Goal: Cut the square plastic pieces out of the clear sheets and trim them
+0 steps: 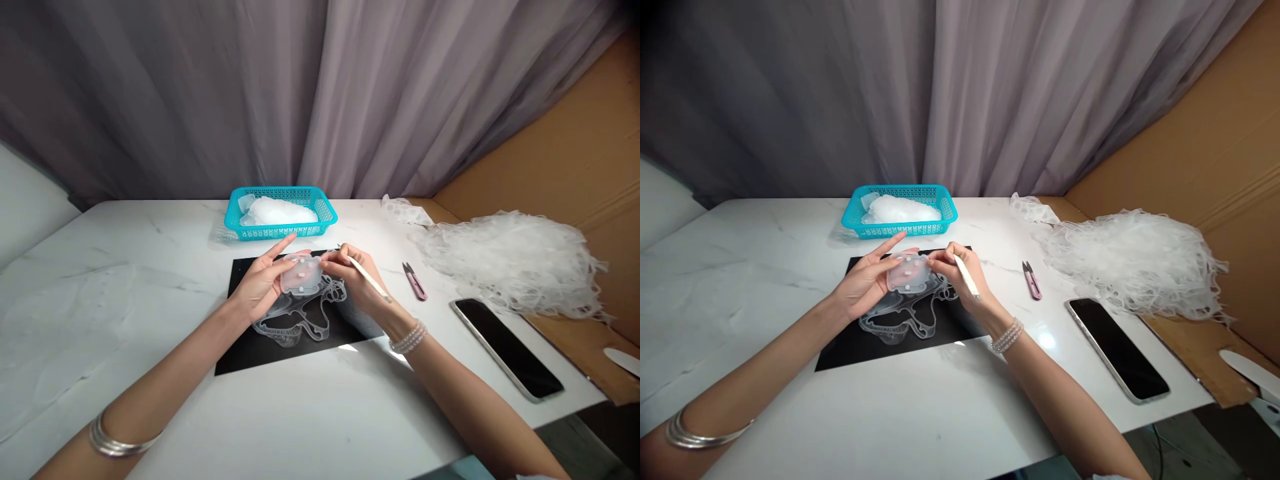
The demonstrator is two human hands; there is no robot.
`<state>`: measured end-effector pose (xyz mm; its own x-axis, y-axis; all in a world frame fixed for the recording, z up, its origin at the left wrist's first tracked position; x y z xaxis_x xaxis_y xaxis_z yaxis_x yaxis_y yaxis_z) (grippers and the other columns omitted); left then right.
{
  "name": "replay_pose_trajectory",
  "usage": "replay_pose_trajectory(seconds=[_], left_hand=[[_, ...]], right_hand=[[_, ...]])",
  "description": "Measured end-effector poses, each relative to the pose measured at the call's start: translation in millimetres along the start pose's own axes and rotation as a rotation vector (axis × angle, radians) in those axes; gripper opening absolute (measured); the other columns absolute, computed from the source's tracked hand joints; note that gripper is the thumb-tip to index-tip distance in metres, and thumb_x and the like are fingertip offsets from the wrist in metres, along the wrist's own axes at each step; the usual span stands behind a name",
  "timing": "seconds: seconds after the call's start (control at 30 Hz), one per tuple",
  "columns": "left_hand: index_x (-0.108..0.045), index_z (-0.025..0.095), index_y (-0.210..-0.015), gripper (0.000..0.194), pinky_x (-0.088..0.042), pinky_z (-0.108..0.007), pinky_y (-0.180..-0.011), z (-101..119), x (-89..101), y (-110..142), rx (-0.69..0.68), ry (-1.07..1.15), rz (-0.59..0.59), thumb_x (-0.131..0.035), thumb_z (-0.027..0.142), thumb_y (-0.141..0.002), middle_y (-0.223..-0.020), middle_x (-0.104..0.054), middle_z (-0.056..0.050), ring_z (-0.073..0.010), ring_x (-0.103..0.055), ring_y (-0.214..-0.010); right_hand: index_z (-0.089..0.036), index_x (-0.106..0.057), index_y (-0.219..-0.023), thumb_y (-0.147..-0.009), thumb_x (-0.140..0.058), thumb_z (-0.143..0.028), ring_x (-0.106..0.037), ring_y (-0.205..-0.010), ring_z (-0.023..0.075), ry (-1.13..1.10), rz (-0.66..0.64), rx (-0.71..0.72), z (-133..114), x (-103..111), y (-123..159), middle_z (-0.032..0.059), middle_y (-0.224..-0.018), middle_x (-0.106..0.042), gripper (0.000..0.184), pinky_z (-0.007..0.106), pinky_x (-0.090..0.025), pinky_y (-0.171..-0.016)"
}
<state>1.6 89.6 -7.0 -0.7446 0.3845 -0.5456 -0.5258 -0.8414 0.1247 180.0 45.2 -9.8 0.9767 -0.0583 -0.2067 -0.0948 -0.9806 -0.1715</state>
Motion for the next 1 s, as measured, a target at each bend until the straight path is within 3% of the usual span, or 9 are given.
replay_pose_trajectory(seconds=[0.4,1.0], left_hand=[[-0.043,0.021,-0.149,0.063,-0.061,-0.031,-0.081,-2.5,-1.1,-0.7,0.024,0.08,0.023,-0.058,0.004,-0.09,-0.127,-0.068,-0.017,-0.0224,-0.073,-0.099],[-0.043,0.024,-0.15,0.061,-0.06,-0.033,-0.085,-3.6,-2.3,3.0,0.048,0.101,0.047,-0.055,0.007,-0.092,-0.123,-0.07,-0.014,-0.0195,-0.074,-0.093]], right_hand=[[-0.022,-0.036,-0.061,-0.068,-0.079,-0.016,-0.058,-0.072,0.0146,-0.1,0.042,-0.115,-0.8,0.7,1.7,0.0003,-0.079,-0.07,0.043,0.033,-0.044,-0.073],[-0.022,-0.04,-0.061,-0.069,-0.082,-0.016,-0.061,-0.076,0.0148,-0.134,0.038,-0.159,3.8,11.5,-1.0,-0.0003,-0.083,-0.071,0.043,0.032,-0.046,-0.075]])
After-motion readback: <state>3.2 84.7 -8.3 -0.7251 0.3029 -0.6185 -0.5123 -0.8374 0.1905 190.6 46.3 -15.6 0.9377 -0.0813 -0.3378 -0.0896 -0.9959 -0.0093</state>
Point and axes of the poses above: each hand's wrist, its own y-axis away from the middle knuckle, its own x-axis out of the back of the hand, z = x × y, the point moved 2 cm from there along -y, towards the middle knuckle
